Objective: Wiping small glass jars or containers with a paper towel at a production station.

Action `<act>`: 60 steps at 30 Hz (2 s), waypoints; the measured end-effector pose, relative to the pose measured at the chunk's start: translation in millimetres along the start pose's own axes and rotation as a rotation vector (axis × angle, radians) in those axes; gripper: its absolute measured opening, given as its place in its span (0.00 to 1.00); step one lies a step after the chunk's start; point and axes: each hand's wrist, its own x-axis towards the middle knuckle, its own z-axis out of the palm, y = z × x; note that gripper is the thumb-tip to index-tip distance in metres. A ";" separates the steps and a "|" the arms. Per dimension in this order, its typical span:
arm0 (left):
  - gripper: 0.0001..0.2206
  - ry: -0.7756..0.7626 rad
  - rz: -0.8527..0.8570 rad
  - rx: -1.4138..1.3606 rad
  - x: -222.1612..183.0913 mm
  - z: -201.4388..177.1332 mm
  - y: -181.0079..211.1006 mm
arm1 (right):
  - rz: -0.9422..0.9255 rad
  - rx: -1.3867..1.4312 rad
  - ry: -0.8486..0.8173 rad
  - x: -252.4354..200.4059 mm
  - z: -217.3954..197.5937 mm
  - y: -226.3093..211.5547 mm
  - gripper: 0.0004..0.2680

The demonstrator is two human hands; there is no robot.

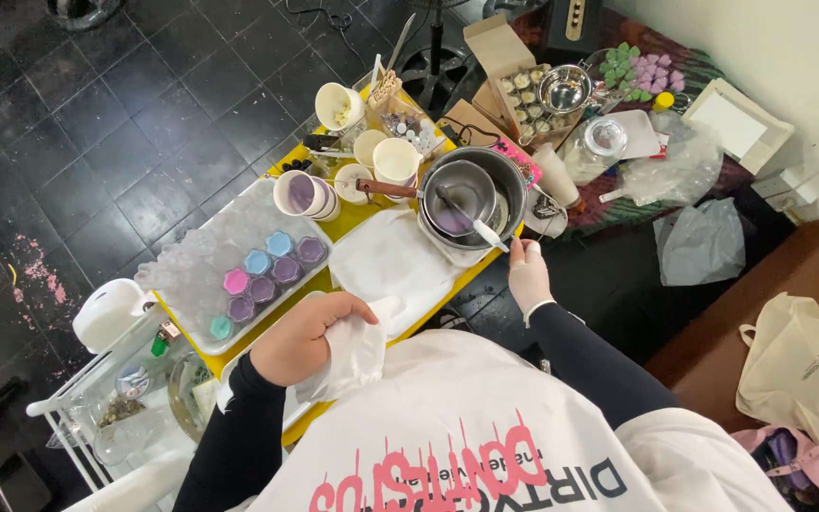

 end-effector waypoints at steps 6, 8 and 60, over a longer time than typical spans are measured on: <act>0.12 0.061 -0.001 0.039 -12.9 3.6 -1.1 | 0.361 0.264 -0.214 24.8 -7.5 25.9 0.26; 0.13 0.073 -0.011 0.018 -16.6 4.2 -2.0 | 0.442 0.286 -0.190 12.1 -15.0 -10.2 0.21; 0.22 0.105 0.228 -0.017 -20.4 -30.4 16.6 | -0.469 -0.200 -1.382 -88.9 -0.4 -345.1 0.17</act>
